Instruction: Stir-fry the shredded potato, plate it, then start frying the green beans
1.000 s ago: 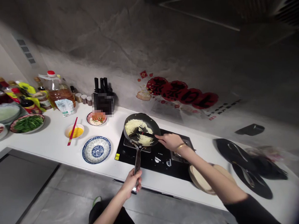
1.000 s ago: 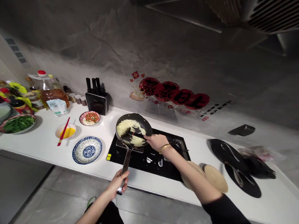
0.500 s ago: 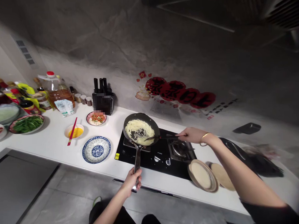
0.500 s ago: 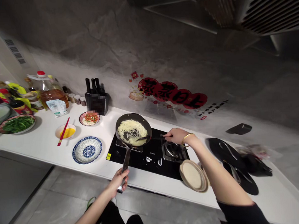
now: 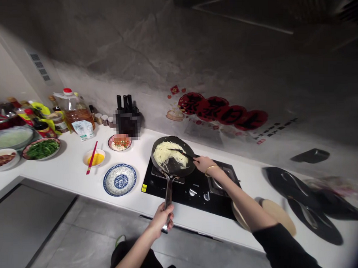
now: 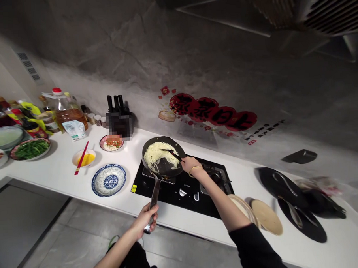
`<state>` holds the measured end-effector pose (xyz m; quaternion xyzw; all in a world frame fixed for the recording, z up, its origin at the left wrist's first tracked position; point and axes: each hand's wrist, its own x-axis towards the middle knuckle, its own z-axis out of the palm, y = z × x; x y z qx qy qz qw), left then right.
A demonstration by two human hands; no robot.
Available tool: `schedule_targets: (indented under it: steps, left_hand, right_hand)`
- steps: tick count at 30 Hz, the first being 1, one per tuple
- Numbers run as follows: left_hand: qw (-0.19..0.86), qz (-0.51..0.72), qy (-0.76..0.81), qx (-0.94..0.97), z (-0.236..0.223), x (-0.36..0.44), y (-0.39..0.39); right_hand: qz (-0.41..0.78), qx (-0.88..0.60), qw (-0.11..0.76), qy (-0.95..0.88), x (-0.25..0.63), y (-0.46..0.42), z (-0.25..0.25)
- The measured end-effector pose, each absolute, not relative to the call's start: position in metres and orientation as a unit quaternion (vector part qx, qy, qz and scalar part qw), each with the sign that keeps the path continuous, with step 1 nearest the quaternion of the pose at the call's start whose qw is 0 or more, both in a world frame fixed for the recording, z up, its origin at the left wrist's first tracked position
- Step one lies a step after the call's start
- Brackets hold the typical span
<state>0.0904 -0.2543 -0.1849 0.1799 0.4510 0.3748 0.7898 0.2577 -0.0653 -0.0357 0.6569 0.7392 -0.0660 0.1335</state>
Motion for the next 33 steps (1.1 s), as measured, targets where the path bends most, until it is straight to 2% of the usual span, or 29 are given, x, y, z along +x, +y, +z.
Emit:
schedule_targets:
  steps: [5,7,13,17,23,26,29,33]
  left_hand:
    - [0.791,0.372,0.453,0.177,-0.183,0.09,-0.254]
    - [0.793,0.368,0.452,0.177,-0.182,0.089,-0.254]
    - [0.791,0.368,0.454,0.18,-0.183,0.088,-0.254]
    - [0.792,0.368,0.453,0.179,-0.184,0.089,-0.254]
    - [0.797,0.371,0.443,0.173,-0.184,0.09,-0.254]
    - [0.797,0.372,0.443,0.174,-0.183,0.09,-0.254]
    - [0.798,0.372,0.441,0.175,-0.183,0.09,-0.255]
    - [0.797,0.37,0.444,0.178,-0.185,0.091,-0.254]
  right_hand:
    - [-0.111,0.575,0.213,0.782,0.285,-0.076,0.016]
    - [-0.098,0.532,0.226,0.81,0.282,-0.081,0.022]
    - [-0.027,0.601,0.156,0.783,0.236,-0.08,-0.032]
    - [-0.042,0.639,0.165,0.75,0.243,-0.08,-0.044]
    - [-0.1,0.592,0.221,0.768,0.308,-0.084,0.026]
    - [-0.126,0.567,0.25,0.775,0.319,-0.087,0.044]
    - [-0.078,0.583,0.244,0.771,0.309,-0.091,0.029]
    - [-0.006,0.651,0.163,0.741,0.283,-0.088,-0.011]
